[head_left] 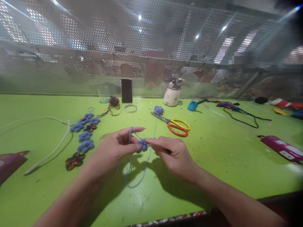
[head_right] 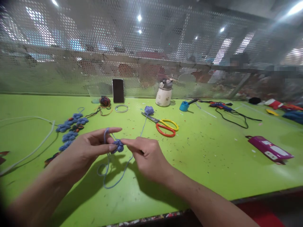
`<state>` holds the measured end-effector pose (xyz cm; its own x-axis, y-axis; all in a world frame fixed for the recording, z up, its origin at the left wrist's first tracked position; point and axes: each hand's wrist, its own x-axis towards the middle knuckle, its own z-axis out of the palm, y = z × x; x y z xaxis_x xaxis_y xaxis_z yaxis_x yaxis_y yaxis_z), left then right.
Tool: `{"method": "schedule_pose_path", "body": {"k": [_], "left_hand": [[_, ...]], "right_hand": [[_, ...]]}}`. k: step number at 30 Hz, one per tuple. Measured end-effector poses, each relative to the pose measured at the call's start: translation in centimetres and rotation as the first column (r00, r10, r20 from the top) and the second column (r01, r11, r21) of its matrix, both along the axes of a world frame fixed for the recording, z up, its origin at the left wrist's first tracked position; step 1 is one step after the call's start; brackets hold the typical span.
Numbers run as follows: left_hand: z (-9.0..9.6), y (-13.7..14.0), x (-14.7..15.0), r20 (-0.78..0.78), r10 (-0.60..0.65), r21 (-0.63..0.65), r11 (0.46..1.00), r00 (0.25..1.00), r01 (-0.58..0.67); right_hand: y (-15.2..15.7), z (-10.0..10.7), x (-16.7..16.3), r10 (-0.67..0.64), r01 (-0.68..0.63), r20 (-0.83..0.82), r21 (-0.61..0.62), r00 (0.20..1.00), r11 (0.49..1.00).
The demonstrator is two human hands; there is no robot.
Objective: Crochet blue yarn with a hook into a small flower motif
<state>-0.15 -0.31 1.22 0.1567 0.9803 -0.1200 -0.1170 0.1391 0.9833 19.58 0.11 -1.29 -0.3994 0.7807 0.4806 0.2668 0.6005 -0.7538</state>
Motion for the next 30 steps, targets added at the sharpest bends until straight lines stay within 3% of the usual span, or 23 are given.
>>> {"method": "schedule_pose_path", "body": {"k": [3, 7, 9, 12, 16, 20, 23, 30], "left_hand": [[0.3, 0.0, -0.2, -0.032, 0.000, 0.002, 1.000, 0.999, 0.000], [0.4, 0.2, -0.5, -0.076, 0.015, 0.018, 1.000, 0.997, -0.013], [0.4, 0.3, -0.7, -0.078, 0.022, 0.006, 1.000, 0.997, -0.022], [0.6, 0.3, -0.8, -0.074, 0.017, -0.011, 1.000, 0.997, -0.017], [0.8, 0.1, -0.6, -0.067, -0.020, -0.016, 1.000, 0.998, 0.019], [0.6, -0.1, -0.2, -0.068, -0.042, -0.021, 0.999, 0.997, 0.041], [0.2, -0.1, 0.0, -0.044, -0.075, -0.065, 0.995, 0.996, 0.072], [0.3, -0.5, 0.3, 0.004, -0.069, 0.041, 0.997, 0.998, 0.069]], "right_hand": [[0.2, 0.4, 0.8, -0.039, -0.043, 0.296, 0.264, 0.954, 0.964], [-0.2, 1.6, 1.2, -0.107, -0.062, 0.486, 0.319, 0.867, 0.946], [-0.3, 2.3, 1.4, -0.049, -0.081, 0.485, 0.244, 0.873, 0.966], [-0.3, 3.1, 1.7, 0.124, -0.147, 0.361, 0.038, 0.924, 0.988], [-0.1, 3.2, 2.1, 0.238, -0.193, 0.202, -0.217, 0.950, 0.957], [0.1, 2.6, 1.9, 0.244, -0.231, -0.026, -0.431, 0.969, 0.872], [0.1, 2.2, 1.6, 0.220, -0.282, -0.180, -0.518, 0.959, 0.808], [0.2, 2.1, 1.4, 0.086, -0.228, -0.261, -0.581, 0.961, 0.781]]}}
